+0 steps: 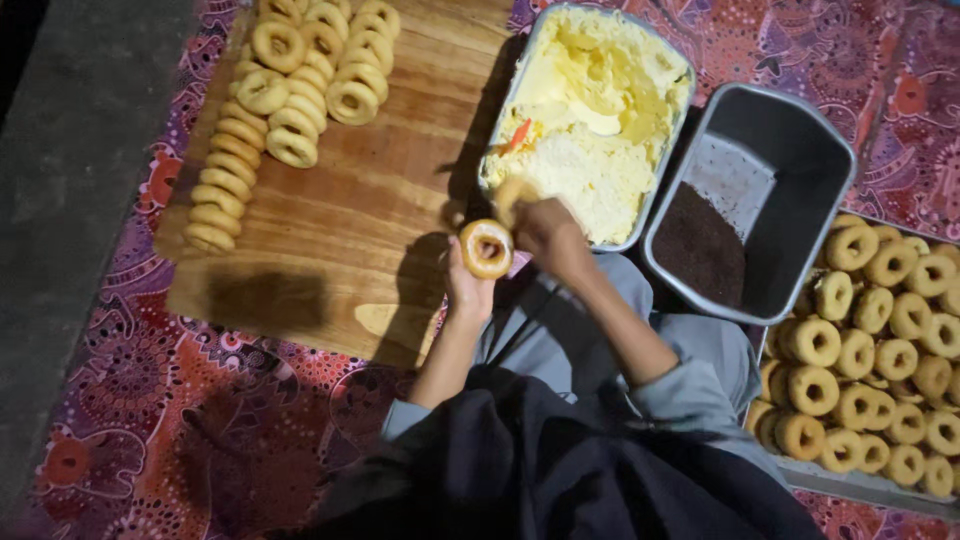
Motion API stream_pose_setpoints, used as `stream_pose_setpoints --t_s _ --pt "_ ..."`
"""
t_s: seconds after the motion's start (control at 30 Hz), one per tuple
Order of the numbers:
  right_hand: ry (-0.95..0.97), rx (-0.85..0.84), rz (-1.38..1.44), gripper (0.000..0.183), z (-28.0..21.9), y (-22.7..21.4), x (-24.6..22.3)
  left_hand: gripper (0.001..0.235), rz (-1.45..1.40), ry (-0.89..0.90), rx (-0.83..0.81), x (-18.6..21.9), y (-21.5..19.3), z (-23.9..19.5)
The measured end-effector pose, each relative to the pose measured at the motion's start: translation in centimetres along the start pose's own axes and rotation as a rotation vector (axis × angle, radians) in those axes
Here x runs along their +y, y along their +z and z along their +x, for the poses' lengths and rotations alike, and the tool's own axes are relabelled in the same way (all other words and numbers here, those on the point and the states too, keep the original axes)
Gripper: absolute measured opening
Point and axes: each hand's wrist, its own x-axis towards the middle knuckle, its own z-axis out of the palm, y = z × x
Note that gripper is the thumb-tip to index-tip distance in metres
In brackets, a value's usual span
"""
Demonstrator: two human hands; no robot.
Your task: The person fills ring-shaped donuts with a yellow cream and then rolls them in a dark granular topping. The person picks each donut from a wooden board, fills it by hand, coats it in the topping, and places it on a metal tray.
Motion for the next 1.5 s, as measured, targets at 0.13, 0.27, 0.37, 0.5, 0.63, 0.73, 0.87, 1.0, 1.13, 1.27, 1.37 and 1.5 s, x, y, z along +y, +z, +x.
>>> stream_pose_setpoints --t_s 0.13,0.27,0.37,0.5,0.63,0.73,0.87,1.0,1.13,1.27,1.37,1.5 --pt "0.244 -0.058 -0.205 0.031 2.0 -0.9 1.1 0.059 -0.092 -0.041 0.016 -0.3 -0.2 0.0" --pt "0.05 -0.121 0.165 0.03 -1.6 0.5 -1.4 0.067 -0.133 -0.064 -0.04 -0.2 -0.6 -0.2" --pt "-0.185 -0.142 0.06 0.029 -1.9 0.6 -1.0 0.068 -0.07 -0.084 -0.044 0.4 -0.4 -0.6" --pt "0.12 -0.04 -0.164 0.026 -0.1 -0.3 1.8 0.064 -0.028 -0.034 -0.1 0.8 0.1 -2.6" --pt "0.163 -0.036 0.159 0.036 -0.9 -0.5 1.6 0.063 -0.037 -0.027 -0.17 0.7 0.9 -3.1" --pt "-0.215 -0.208 0.226 0.037 -5.3 -0.7 -1.9 0.064 0.035 -0.088 -0.079 0.7 0.6 -3.6" --pt "0.035 -0.022 0.1 0.041 -6.0 -4.1 -3.2 0.065 0.057 -0.04 -0.259 1.0 0.9 -3.4" --pt "-0.105 0.046 0.149 0.039 -8.4 -5.4 -2.3 0.058 0.137 -0.101 -0.295 -1.7 2.0 -4.9" --pt "0.304 0.087 0.085 0.032 -12.2 -6.5 2.7 0.058 0.153 -0.216 -0.277 -3.8 4.5 -6.5" --pt "0.497 0.52 0.01 0.024 -14.0 -13.0 14.3 0.052 0.327 -0.412 -0.256 -6.3 7.7 -6.6" --pt "0.626 0.378 -0.286 0.024 -16.1 -16.0 21.8 0.046 0.542 -0.516 -0.38 -9.8 10.7 -4.8" --pt "0.639 0.125 -0.27 0.028 -19.1 -16.6 26.7 0.034 1.543 -0.149 -0.599 -17.7 16.2 0.3"
